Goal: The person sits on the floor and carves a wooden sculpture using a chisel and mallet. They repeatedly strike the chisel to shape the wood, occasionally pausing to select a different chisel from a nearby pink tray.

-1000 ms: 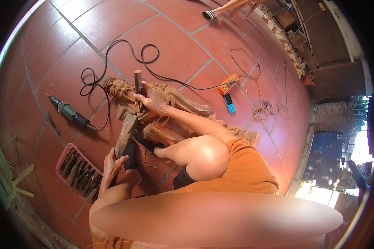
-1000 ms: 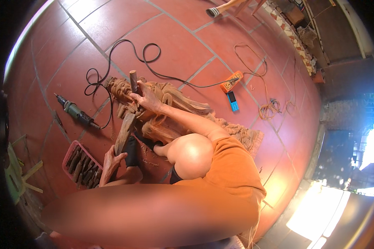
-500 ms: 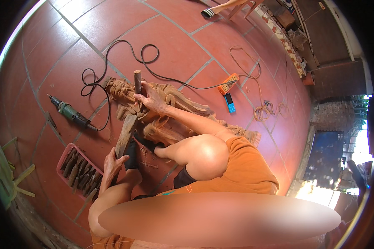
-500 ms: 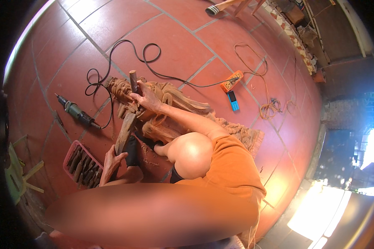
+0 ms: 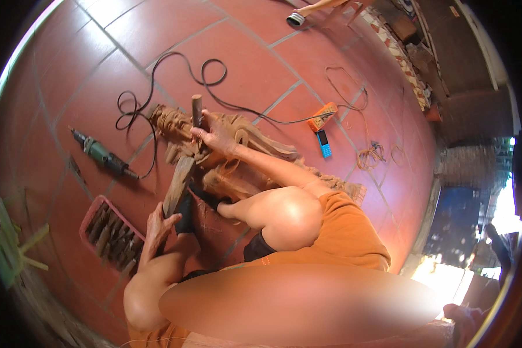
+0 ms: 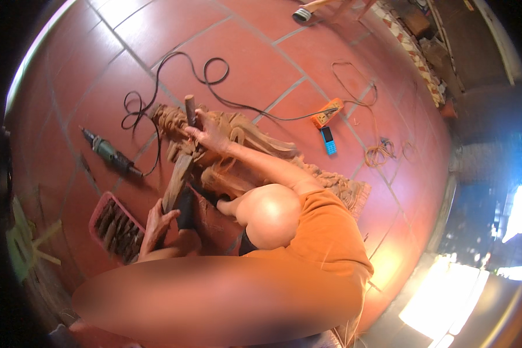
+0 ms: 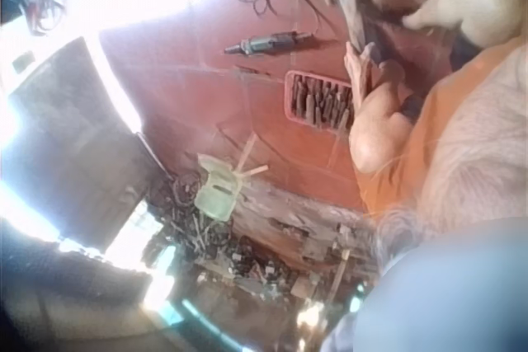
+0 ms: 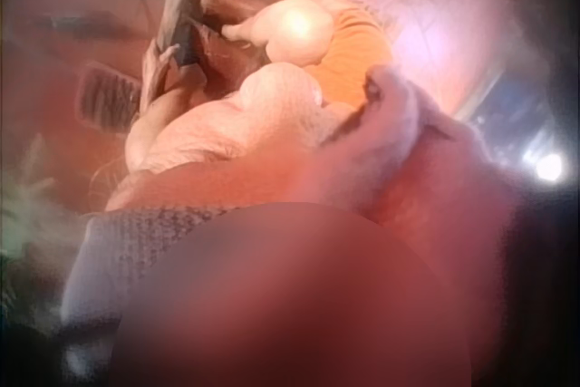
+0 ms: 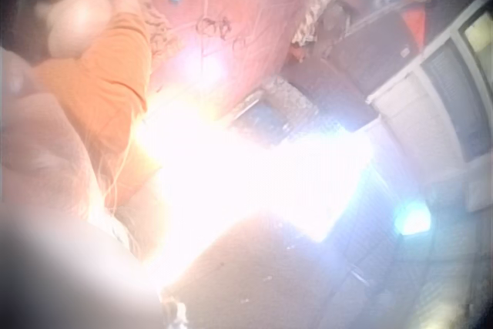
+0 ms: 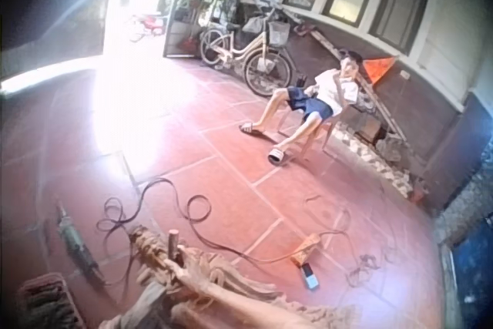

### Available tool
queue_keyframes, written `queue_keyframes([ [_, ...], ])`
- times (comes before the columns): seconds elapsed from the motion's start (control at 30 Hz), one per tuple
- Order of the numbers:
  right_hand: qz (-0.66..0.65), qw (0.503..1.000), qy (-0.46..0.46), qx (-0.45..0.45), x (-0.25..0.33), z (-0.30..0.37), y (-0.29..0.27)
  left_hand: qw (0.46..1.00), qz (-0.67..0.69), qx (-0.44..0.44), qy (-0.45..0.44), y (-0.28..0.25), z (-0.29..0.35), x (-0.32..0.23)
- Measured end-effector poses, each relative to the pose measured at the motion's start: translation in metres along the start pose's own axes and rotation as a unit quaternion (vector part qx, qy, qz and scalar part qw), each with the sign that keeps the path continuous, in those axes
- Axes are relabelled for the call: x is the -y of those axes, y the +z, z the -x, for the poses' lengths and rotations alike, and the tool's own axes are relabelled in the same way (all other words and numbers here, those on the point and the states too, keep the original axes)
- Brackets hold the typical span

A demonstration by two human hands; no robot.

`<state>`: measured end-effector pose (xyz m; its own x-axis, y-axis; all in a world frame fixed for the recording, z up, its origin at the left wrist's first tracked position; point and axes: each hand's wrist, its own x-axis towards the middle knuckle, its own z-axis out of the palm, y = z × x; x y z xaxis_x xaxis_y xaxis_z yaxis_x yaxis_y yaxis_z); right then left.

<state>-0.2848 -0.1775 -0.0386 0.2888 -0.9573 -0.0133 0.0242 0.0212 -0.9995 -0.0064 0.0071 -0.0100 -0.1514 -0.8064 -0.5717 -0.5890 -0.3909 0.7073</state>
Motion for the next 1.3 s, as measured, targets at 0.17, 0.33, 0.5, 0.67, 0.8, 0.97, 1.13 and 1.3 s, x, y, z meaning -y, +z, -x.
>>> queue_keyframes([
  [0.17,-0.081,0.997,0.006,-0.019,0.013,0.009,0.001,1.000,-0.009,-0.011,0.007,0.001,0.002,0.009],
  [0.33,-0.041,0.998,0.041,-0.028,0.035,0.002,-0.012,1.000,-0.024,-0.013,0.005,0.006,-0.007,0.018],
  [0.5,-0.035,0.997,-0.001,-0.062,0.053,-0.002,-0.031,0.999,-0.031,-0.012,-0.006,0.007,-0.002,0.023],
  [0.67,-0.057,0.996,-0.012,-0.071,0.054,0.000,-0.042,0.998,-0.052,-0.023,0.014,0.008,0.000,0.022],
  [0.8,-0.021,0.998,-0.003,-0.060,0.047,-0.002,-0.051,1.000,-0.025,-0.003,-0.018,0.007,-0.002,0.021],
  [0.97,0.028,0.999,0.018,-0.033,0.042,-0.002,-0.055,0.999,-0.041,-0.016,0.000,0.007,-0.002,0.023],
  [1.13,-0.057,0.998,0.014,-0.035,0.044,0.000,-0.047,0.999,-0.029,-0.012,-0.002,0.008,-0.004,0.026],
  [1.3,-0.087,0.996,0.016,-0.002,0.054,-0.001,-0.040,0.999,-0.030,-0.007,-0.011,0.009,-0.003,0.026],
])
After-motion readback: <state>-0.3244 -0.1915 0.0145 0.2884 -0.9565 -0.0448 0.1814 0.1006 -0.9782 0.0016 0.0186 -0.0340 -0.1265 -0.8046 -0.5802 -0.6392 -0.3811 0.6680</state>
